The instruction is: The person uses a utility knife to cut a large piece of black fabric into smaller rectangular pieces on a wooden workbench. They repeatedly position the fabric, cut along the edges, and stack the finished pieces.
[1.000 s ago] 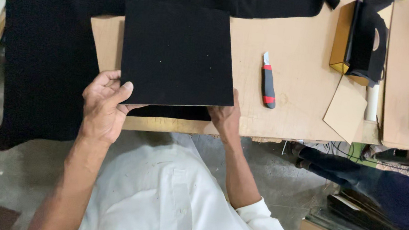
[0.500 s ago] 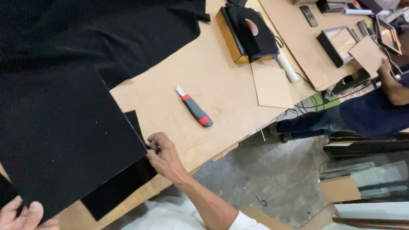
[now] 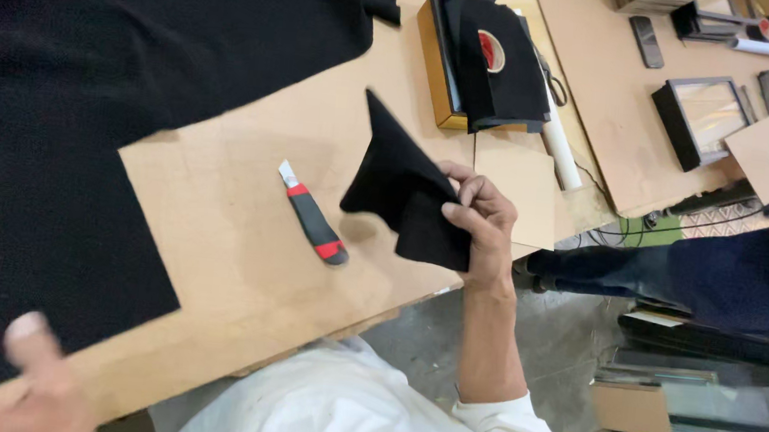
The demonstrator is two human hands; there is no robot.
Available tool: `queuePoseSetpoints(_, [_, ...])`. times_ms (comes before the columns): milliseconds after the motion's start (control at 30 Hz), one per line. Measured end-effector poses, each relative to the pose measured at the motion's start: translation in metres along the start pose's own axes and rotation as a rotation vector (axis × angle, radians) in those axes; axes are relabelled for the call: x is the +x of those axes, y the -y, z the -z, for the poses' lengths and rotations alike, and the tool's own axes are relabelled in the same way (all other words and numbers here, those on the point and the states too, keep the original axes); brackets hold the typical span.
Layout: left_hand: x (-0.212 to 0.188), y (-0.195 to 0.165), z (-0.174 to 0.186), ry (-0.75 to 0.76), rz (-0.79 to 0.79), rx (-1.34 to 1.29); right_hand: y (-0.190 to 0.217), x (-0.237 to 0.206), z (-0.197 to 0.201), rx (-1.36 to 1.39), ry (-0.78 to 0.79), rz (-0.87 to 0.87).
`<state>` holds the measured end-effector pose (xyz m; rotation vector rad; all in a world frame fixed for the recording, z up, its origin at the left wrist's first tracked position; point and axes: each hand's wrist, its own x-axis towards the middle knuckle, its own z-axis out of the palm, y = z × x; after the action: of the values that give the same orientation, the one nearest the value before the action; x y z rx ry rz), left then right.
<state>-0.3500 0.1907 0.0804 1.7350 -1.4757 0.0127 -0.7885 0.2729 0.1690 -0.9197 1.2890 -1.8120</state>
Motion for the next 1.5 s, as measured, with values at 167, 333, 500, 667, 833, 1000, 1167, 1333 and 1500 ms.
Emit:
queuePoseSetpoints(167, [-0.068,-0.189,-0.085,0.796,-0.173,-0.955,0.0,0.025,0.081,0.291,0.04,0.008])
queuePoseSetpoints(333, [-0.141,-0.295,-0.175,1.615,0.929,-1.238,0.017,0.031,0.149,0.548,0.055,0.037])
queuePoseSetpoints(500, [-0.167,-0.349,-0.233,1.705,0.964,-1.723,0.023,0.028,0.172,0.6,-0.035,0.008])
queuePoseSetpoints(667, [-0.164,-0.365,-0.232,1.735,0.93,-1.781,0.023,0.016,0.187,0.66,-0.151,-0.029])
queuePoseSetpoints(833, [-0.165,-0.383,-0.203,1.614,1.215,-1.75,0.01,0.014,0.213,0.644,-0.077,0.023])
queuePoseSetpoints(1000, [-0.126,-0.377,-0.177,1.119,0.673,-1.771,0.011,0.019,0.232,0.509,0.106,0.134])
queuePoseSetpoints(1167, [-0.054,-0.347,-0.127,0.848,0.122,-1.189,-0.007,0.087,0.239,-0.104,-0.307,0.069])
queuePoseSetpoints(1333, [-0.003,-0.375,-0.076,0.615,-0.369,-0.904,-0.049,0.172,0.222,-1.051,-0.116,0.365])
queuePoseSetpoints(1500, [0.036,-0.439,-0.083,0.462,-0.835,-0.914,-0.087,0.199,0.184,-1.139,0.034,0.443])
